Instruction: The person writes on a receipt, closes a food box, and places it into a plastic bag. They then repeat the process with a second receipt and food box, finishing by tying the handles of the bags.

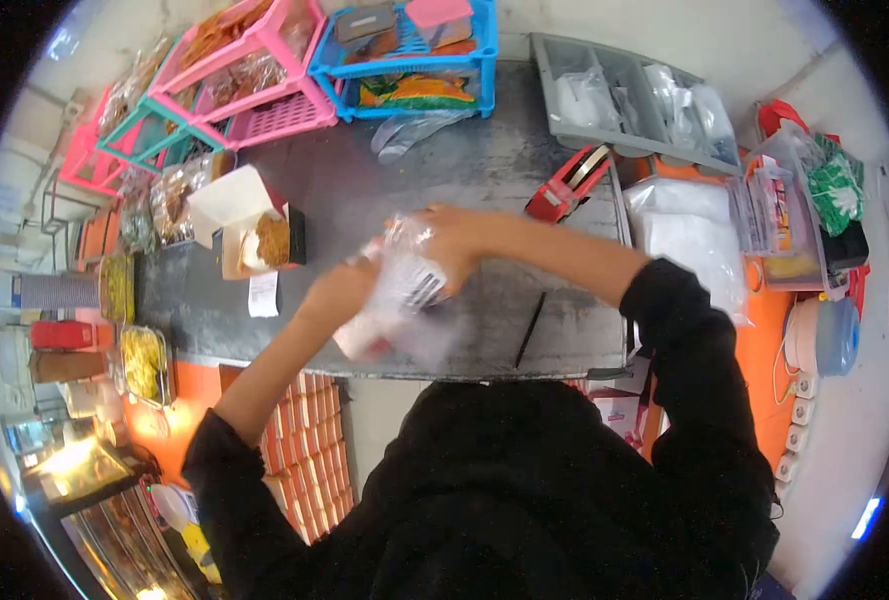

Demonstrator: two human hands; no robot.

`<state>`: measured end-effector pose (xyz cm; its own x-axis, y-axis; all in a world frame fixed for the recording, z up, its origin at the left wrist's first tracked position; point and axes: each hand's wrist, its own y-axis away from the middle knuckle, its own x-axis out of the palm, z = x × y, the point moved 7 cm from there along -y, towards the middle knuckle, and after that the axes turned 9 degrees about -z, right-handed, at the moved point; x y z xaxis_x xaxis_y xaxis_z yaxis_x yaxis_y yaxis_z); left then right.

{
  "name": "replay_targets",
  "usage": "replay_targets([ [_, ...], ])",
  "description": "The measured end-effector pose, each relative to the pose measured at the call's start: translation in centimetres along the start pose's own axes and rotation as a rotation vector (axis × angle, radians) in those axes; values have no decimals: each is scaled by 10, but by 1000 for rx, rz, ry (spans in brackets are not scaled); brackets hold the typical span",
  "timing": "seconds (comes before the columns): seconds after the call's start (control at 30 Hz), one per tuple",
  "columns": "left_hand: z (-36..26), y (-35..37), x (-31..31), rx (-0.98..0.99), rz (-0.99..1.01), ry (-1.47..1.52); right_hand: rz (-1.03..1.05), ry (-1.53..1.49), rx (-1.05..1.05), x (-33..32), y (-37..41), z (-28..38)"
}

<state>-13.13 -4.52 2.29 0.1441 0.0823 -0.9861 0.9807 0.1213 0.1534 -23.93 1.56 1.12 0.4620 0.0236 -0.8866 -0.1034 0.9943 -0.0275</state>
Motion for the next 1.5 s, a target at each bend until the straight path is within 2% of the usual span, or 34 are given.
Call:
replay_targets([
  [0.07, -44, -11, 4, 452, 93, -123, 43, 352, -543, 5, -24, 5],
  [0.1, -64, -20, -7, 498, 85, -126, -334, 366, -800, -7, -24, 25],
  [0.13, -81, -25, -15, 543, 82, -127, -331, 376, -793, -7, -25, 37],
  [0.2, -94, -30, 0, 614, -3, -30, -626, 394, -666, -41, -22, 56],
  [0.23, -100, -30, 2, 676, -78, 68, -621, 406, -663, -52, -20, 45],
  [0.27, -104, -28, 3, 681, -87, 71, -710, 347, -315, -76, -16, 11],
  [0.33, -92, -32, -5, 369, -220, 99, -917, 338, 393, -143, 39, -67],
  [0.37, -89, -30, -6, 227, -278, 126, -1291, 314, 421, -176, 87, -105],
  [0.4, -88, -25, -5, 79, -333, 155, -1461, 240, 669, -198, 133, -150],
  [0.43, -91, -21, -4, -103, -311, 180, -1587, 331, 709, -207, 172, -204],
  [0.47, -90, -17, -2, -288, -289, 202, -1326, 297, 987, -210, 189, -254],
  [0.5, -94, -14, 3, -296, -292, 203, -1324, 295, 978, -211, 200, -287],
  [0.57, -85, -1, 14, -520, -466, 551, -800, 281, 852, -179, 180, -352],
  [0.6, -87, 1, 21, -529, -464, 548, -795, 275, 847, -169, 172, -367],
  [0.67, -70, 32, 74, -1150, -463, 1190, -643, 369, 1023, -149, 160, -391],
  [0.7, -72, 41, 90, -958, -414, 752, -640, 363, 1018, -146, 157, -397],
  [0.73, -72, 52, 125, -966, -412, 748, -719, 404, 1061, -148, 159, -399],
  [0.8, -69, 77, 172, -1048, -728, 1115, -793, 438, 1103, -149, 162, -393],
  [0.87, -76, 62, 136, -1086, -719, 1221, -934, 346, 1205, -160, 175, -373],
  [0.9, -80, 52, 117, -1117, -711, 1334, -932, 344, 1204, -161, 177, -369],
  [0.93, -84, 50, 106, -1118, -711, 1334, -980, 276, 1098, -164, 180, -364],
  [0.97, -91, 41, 77, -882, -671, 843, -1028, 211, 989, -168, 183, -359],
  [1.0, -106, 30, 50, -630, -605, 365, -1030, 215, 986, -170, 188, -356],
  [1.07, -104, 17, 22, -619, -550, 489, -1024, 162, 1003, -171, 194, -360],
  [1.1, -100, 18, 20, -725, -606, 717, -1028, 168, 998, -173, 197, -361],
  [1.13, -96, 20, 23, -824, -661, 950, -930, 68, 1093, -168, 198, -372],
  [1.17, -95, 18, 23, -817, -673, 954, -829, -31, 1182, -160, 200, -386],
  [1.23, -84, 27, 48, -1144, -745, 1376, -879, -88, 1203, -158, 207, -411],
  [1.27, -82, 32, 46, -1135, -760, 1378, -913, -160, 1234, -158, 208, -411],
  [1.33, -94, 30, 2, -584, -823, 730, -980, -179, 1208, -160, 211, -400],
  [1.4, -97, 33, -9, -565, -844, 687, -1044, -194, 1184, -160, 213, -383],
  [1.47, -99, 34, -17, -554, -870, 652, -1184, 28, 1000, -174, 210, -359],
  [1.5, -102, 35, -20, -495, -876, 619, -1183, 34, 995, -174, 209, -354],
])
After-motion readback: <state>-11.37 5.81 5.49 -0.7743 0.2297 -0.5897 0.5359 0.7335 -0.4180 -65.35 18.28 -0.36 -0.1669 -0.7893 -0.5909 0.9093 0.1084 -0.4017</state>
